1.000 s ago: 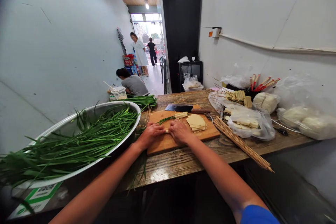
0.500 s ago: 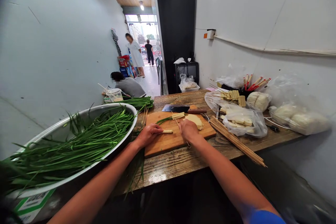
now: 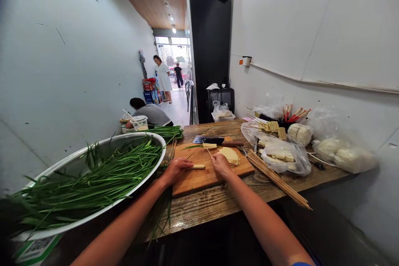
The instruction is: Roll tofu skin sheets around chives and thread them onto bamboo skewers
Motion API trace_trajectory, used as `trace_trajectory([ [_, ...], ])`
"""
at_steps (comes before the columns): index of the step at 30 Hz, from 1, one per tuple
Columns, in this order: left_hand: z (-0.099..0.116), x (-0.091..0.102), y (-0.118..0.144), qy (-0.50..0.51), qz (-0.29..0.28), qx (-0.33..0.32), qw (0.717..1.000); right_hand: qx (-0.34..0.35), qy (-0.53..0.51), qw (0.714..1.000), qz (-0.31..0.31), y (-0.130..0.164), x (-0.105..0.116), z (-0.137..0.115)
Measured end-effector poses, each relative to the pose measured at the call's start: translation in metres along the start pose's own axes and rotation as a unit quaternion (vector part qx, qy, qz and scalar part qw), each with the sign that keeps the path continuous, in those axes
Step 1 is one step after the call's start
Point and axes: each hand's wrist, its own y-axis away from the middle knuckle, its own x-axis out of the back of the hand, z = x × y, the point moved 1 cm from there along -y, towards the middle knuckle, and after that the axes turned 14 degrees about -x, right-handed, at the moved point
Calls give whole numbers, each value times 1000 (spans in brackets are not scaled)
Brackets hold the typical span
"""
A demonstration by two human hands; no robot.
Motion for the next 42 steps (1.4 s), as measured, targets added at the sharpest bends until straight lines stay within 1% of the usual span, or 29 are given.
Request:
trace_trajectory([
  [2,-3,-1,2,7,12,10,1000,15,-40,999,21,7,4,1],
  [4,-5,-3,3,11,23,22,999,32,-125,990,51,21,13,2],
  [6,-7,-4,3,16,24,27,999,54,-220,971,81,45,25,6],
  [7,-7,-4,3,18,25,29,999,64,-249,962,87,61,30,9],
  [9,-8,-4,3,20,25,30,999,61,-270,958,76,97,35,17],
  [11,-8,-3,2,23,24,31,999,26,-284,958,38,136,30,26],
  [13,-9,-2,1,27,13,30,999,-10,-307,952,-6,169,15,31],
  [15,-10,-1,-1,35,4,33,999,-33,-325,944,-40,193,-2,31],
  [16,-10,0,-2,42,0,37,998,-44,-332,941,-49,200,-10,30],
  [18,-12,0,-4,60,-7,46,997,-57,-342,936,-57,205,-21,24],
  [20,-13,0,-6,74,-14,53,996,-63,-345,935,-56,203,-25,18],
  [23,-12,0,-10,80,-23,62,995,-79,-340,935,-57,195,-25,11],
  [26,-9,2,-12,85,-39,66,993,-92,-338,934,-75,189,-25,8],
  [31,-7,5,-13,85,-53,57,993,-93,-330,935,-86,184,-26,4],
  [36,-10,4,-14,77,-56,84,992,-92,-328,936,-93,183,-30,2],
  [42,-8,6,-15,86,-54,120,988,-85,-337,934,-80,181,-32,-2],
])
